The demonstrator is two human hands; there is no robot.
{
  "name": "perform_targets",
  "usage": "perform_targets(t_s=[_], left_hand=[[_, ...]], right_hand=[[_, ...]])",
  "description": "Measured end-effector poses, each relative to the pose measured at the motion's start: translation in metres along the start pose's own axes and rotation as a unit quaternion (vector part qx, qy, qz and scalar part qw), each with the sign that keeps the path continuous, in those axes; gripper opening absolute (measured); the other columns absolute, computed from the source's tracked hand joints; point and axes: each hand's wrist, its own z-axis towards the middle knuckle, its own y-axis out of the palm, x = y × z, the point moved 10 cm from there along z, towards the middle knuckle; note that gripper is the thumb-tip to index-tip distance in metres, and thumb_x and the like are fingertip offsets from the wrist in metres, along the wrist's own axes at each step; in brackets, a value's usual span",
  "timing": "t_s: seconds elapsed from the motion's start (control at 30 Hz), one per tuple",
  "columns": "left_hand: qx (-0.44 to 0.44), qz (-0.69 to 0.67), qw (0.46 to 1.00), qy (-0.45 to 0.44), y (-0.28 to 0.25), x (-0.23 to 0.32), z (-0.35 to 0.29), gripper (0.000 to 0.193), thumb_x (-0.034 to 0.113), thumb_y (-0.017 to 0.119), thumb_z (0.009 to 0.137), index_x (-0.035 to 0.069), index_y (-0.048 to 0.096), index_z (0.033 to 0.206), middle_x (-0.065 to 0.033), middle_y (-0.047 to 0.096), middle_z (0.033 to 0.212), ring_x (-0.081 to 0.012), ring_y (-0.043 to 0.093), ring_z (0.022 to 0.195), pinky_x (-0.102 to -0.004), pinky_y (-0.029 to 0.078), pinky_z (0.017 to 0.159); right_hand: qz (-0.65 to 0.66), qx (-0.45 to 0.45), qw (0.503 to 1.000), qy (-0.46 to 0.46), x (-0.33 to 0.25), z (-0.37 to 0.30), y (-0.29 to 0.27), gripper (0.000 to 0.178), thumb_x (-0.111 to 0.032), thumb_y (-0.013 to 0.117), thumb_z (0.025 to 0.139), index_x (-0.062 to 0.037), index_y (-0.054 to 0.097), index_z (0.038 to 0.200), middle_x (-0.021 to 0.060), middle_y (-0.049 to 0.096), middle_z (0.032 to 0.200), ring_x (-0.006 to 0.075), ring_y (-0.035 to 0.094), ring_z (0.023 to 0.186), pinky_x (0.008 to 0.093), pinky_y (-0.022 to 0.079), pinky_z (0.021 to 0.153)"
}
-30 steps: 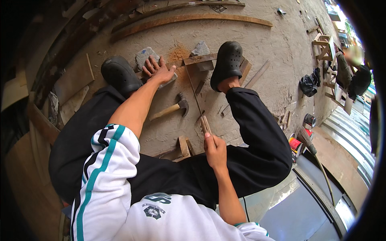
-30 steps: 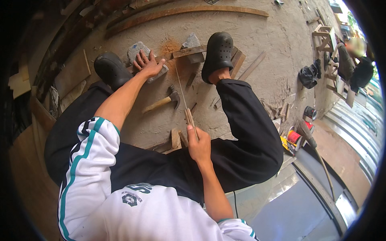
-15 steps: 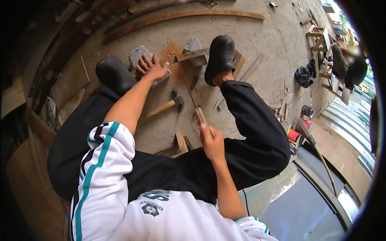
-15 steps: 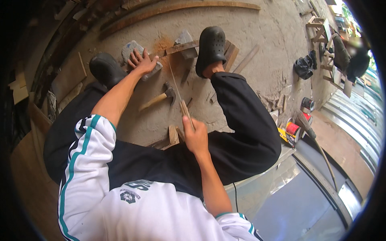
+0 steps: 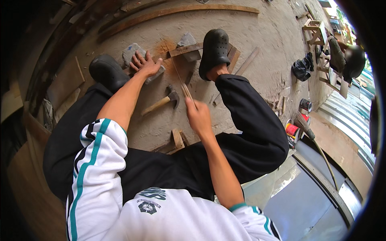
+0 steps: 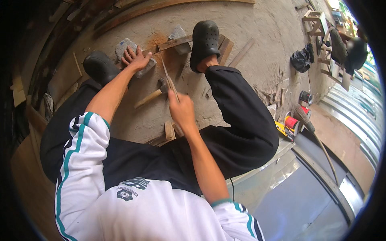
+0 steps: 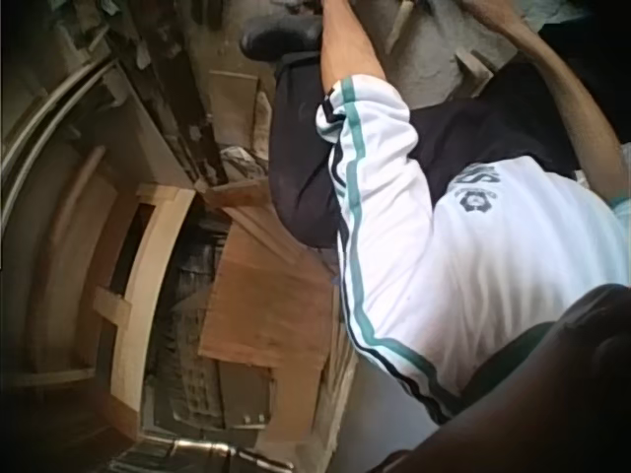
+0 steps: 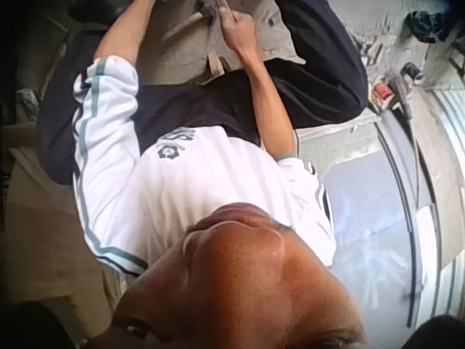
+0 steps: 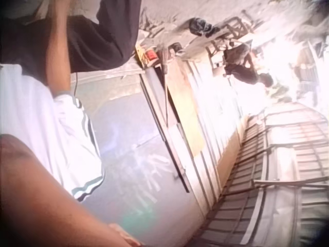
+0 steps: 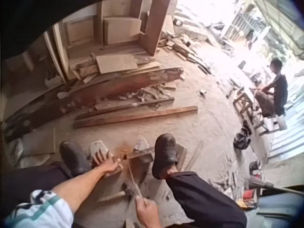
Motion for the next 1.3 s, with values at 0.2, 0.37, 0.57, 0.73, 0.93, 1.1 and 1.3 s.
perform_targets(t_s=[0.2, 0.37, 0.57, 0.73, 0.93, 1.1, 1.3], left_hand=[[-0.013, -0.002, 1.0, -0.002, 0.0, -0.003, -0.007, 0.09, 0.066, 0.039, 0.091, 0.017, 0.001, 0.157, -0.0227, -0.024, 0.157, -0.041, -0.028, 0.143, -0.0605, -0.018, 0.109], [-0.032, 0.0, 0.999, -0.014, -0.001, -0.003, -0.008, 0.091, 0.065, 0.039, 0.092, 0.016, -0.001, 0.156, -0.0231, -0.026, 0.156, -0.0417, -0.029, 0.142, -0.0607, -0.018, 0.109], [-0.05, -0.006, 0.999, -0.001, 0.001, 0.004, -0.01, 0.09, 0.065, 0.037, 0.092, 0.016, -0.003, 0.156, -0.0225, -0.027, 0.156, -0.0413, -0.03, 0.142, -0.0607, -0.018, 0.109], [-0.018, 0.016, 0.999, -0.025, -0.003, -0.012, -0.003, 0.095, 0.07, 0.039, 0.089, 0.017, -0.002, 0.156, -0.0225, -0.024, 0.157, -0.0411, -0.027, 0.143, -0.0614, -0.017, 0.109], [-0.025, 0.02, 0.999, -0.02, 0.005, 0.001, -0.002, 0.096, 0.073, 0.038, 0.088, 0.019, -0.002, 0.157, -0.0214, -0.022, 0.158, -0.0408, -0.025, 0.144, -0.0618, -0.015, 0.109], [-0.064, 0.025, 0.997, -0.029, 0.003, -0.002, -0.01, 0.09, 0.066, 0.036, 0.093, 0.017, -0.006, 0.156, -0.0223, -0.028, 0.155, -0.0423, -0.03, 0.141, -0.0615, -0.018, 0.109], [-0.032, 0.011, 0.999, -0.017, 0.001, 0.001, -0.001, 0.094, 0.068, 0.038, 0.09, 0.016, -0.004, 0.156, -0.0228, -0.026, 0.156, -0.0418, -0.027, 0.143, -0.0618, -0.016, 0.109]], right_hand=[[-0.002, -0.054, 0.997, 0.047, 0.001, -0.02, -0.012, 0.05, -0.038, 0.051, 0.098, 0.0051, 0.052, 0.071, 0.0163, 0.047, 0.057, 0.0204, 0.046, 0.057, 0.0414, 0.041, 0.059], [0.018, -0.039, 0.996, 0.079, 0.014, -0.037, -0.019, 0.053, -0.04, 0.049, 0.1, -0.0039, 0.047, 0.061, -0.0011, 0.044, 0.054, 0.0089, 0.039, 0.052, 0.0296, 0.031, 0.049], [0.056, -0.048, 0.994, 0.085, 0.021, 0.002, 0.003, 0.051, -0.038, 0.05, 0.099, 0.0007, 0.05, 0.065, 0.0064, 0.044, 0.054, 0.0133, 0.041, 0.054, 0.0346, 0.034, 0.052], [0.032, -0.053, 0.994, 0.092, 0.008, -0.065, -0.022, 0.051, -0.036, 0.049, 0.1, 0.0005, 0.048, 0.065, 0.0042, 0.043, 0.054, 0.012, 0.04, 0.054, 0.0337, 0.033, 0.051], [0.084, -0.037, 0.99, 0.103, 0.035, 0.02, 0.01, 0.051, -0.037, 0.05, 0.098, 0.004, 0.049, 0.068, 0.0092, 0.043, 0.055, 0.0145, 0.043, 0.055, 0.0377, 0.036, 0.054], [0.041, -0.037, 0.997, 0.06, 0.005, -0.039, -0.002, 0.05, -0.037, 0.05, 0.099, 0.0026, 0.05, 0.068, 0.0087, 0.044, 0.055, 0.0151, 0.042, 0.056, 0.0372, 0.036, 0.054], [0.04, -0.031, 0.996, 0.073, 0.023, -0.023, -0.001, 0.049, -0.036, 0.05, 0.099, 0.0022, 0.05, 0.068, 0.0047, 0.044, 0.056, 0.0122, 0.041, 0.057, 0.0346, 0.034, 0.053]])
